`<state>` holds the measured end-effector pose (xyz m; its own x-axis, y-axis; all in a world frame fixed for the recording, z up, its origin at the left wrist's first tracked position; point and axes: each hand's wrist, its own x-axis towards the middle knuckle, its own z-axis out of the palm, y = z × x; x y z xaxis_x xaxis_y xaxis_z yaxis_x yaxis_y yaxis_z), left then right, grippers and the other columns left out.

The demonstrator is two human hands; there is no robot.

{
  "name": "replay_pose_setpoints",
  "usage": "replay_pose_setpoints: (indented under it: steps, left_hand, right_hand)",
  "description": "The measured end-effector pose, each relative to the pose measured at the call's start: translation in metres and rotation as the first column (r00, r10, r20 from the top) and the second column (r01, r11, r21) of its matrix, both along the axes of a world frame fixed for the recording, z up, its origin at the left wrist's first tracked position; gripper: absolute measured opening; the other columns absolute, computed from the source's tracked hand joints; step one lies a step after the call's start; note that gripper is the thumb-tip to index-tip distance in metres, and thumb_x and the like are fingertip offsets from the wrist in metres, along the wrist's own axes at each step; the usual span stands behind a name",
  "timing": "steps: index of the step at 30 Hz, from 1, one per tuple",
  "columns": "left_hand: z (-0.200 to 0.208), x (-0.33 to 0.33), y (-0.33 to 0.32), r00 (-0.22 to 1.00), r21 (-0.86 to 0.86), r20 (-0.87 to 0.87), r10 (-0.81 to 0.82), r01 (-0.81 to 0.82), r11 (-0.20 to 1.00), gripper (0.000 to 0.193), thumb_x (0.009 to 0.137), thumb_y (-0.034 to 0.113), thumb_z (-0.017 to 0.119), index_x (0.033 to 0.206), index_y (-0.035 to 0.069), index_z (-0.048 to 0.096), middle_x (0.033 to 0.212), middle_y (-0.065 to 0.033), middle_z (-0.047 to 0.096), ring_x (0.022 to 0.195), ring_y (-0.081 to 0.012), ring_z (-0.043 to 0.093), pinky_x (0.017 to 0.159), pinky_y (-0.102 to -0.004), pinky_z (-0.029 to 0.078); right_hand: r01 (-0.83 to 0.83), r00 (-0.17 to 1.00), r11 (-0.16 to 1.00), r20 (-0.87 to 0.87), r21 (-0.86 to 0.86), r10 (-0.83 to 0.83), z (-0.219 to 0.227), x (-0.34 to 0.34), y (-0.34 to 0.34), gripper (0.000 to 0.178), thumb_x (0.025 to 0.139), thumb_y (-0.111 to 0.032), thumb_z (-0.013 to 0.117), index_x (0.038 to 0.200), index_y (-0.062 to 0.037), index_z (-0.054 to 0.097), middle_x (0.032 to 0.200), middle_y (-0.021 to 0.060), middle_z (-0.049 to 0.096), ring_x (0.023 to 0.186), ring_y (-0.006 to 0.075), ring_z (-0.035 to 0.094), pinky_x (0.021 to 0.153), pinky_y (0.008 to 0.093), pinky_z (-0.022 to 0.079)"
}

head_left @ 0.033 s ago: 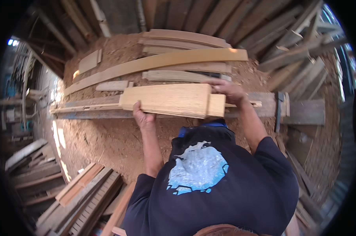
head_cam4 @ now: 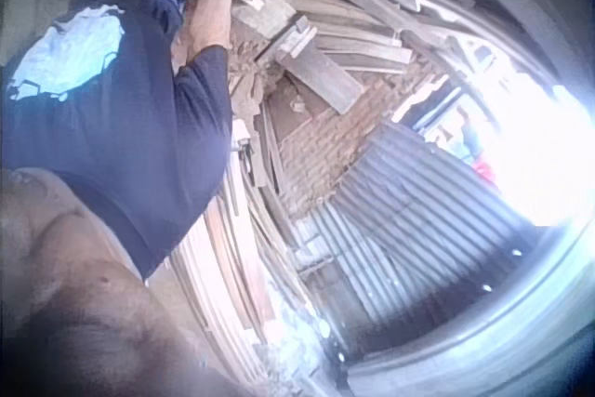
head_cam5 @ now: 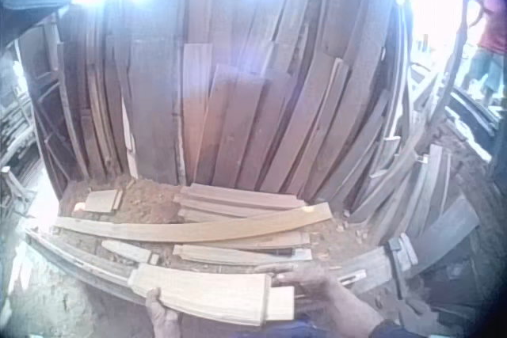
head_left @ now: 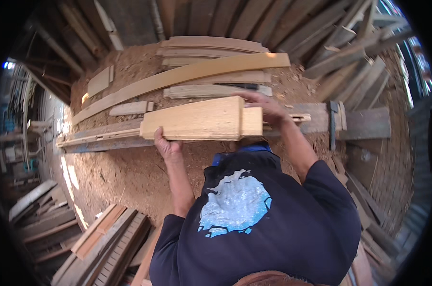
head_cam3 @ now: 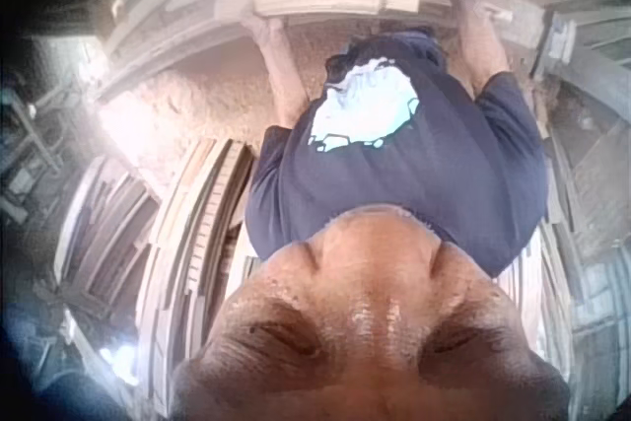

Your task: The person uses a chisel and mallet to carve and shape a long wooden plank. They repeatedly strike the chisel to remove material, then inspect and reposition the plank to continue shaping it.

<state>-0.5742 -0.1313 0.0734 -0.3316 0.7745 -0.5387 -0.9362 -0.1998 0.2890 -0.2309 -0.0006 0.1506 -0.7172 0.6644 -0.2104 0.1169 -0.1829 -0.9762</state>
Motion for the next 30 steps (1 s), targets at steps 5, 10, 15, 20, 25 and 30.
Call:
replay_pose_setpoints:
  steps: [5,10,15,20,25,30]
  left_hand:
    - [0.005,0.057,-0.033,0.994,-0.108,0.010,-0.110,0.110,0.988,0.063,0.082,0.012,0.072,0.140,0.005,0.050,0.138,-0.0172,0.059,0.129,-0.0393,0.056,0.106,-0.0656,0.047]
    - [-0.011,0.095,-0.085,0.959,-0.129,0.171,-0.224,0.248,0.960,0.042,0.088,0.013,0.071,0.126,-0.001,0.061,0.122,-0.0192,0.069,0.108,-0.0368,0.070,0.091,-0.0570,0.061]
    - [-0.029,0.163,-0.100,0.842,-0.016,0.374,-0.389,0.425,0.905,0.037,0.089,0.015,0.069,0.118,-0.007,0.065,0.114,-0.0227,0.072,0.110,-0.0367,0.069,0.095,-0.0504,0.060]
    - [-0.009,0.234,-0.078,0.600,0.053,0.426,-0.677,0.731,0.681,0.053,0.091,0.036,0.071,0.122,-0.006,0.061,0.107,-0.0220,0.073,0.094,-0.0322,0.074,0.082,-0.0465,0.064]
    - [-0.034,0.285,-0.031,0.082,-0.166,-0.211,-0.974,0.979,0.119,0.038,0.095,0.034,0.069,0.115,0.003,0.064,0.097,-0.0187,0.074,0.071,-0.0277,0.074,0.066,-0.0396,0.063]
    - [-0.003,0.370,0.040,-0.419,-0.591,-0.807,-0.416,0.591,0.549,0.067,0.085,0.014,0.080,0.140,0.003,0.043,0.123,-0.0218,0.068,0.110,-0.0379,0.068,0.094,-0.0427,0.055]
  right_hand:
    - [0.270,0.963,0.918,-0.079,0.292,-0.258,-0.179,0.001,-0.104,0.075,0.094,-0.030,0.071,0.156,-0.0051,0.035,0.157,0.0133,0.042,0.140,0.0211,0.045,0.118,0.0384,0.033]
    - [0.256,0.967,0.806,-0.130,0.534,-0.221,-0.082,0.024,-0.134,0.082,0.095,-0.037,0.069,0.159,-0.0062,0.028,0.165,0.0148,0.029,0.151,0.0281,0.030,0.125,0.0424,0.021]
    - [0.265,0.899,0.962,-0.377,0.061,-0.224,-0.004,0.073,-0.127,0.082,0.080,-0.022,0.084,0.148,-0.0009,0.044,0.142,0.0117,0.052,0.134,0.0202,0.047,0.114,0.0376,0.038]
    - [0.390,0.777,0.921,-0.527,-0.027,-0.344,0.030,0.123,-0.102,0.084,0.070,-0.018,0.093,0.139,0.0011,0.050,0.125,0.0069,0.065,0.117,0.0155,0.059,0.104,0.0334,0.047]
    - [0.691,0.627,0.711,-0.595,0.128,-0.503,0.065,0.210,-0.042,0.061,0.077,-0.025,0.090,0.126,-0.0035,0.060,0.106,0.0067,0.072,0.097,0.0140,0.068,0.086,0.0296,0.060]
    - [0.734,0.637,0.619,-0.598,0.279,-0.486,0.085,0.288,0.012,0.047,0.084,-0.021,0.086,0.122,-0.0051,0.064,0.106,0.0032,0.071,0.095,0.0092,0.066,0.084,0.0269,0.058]
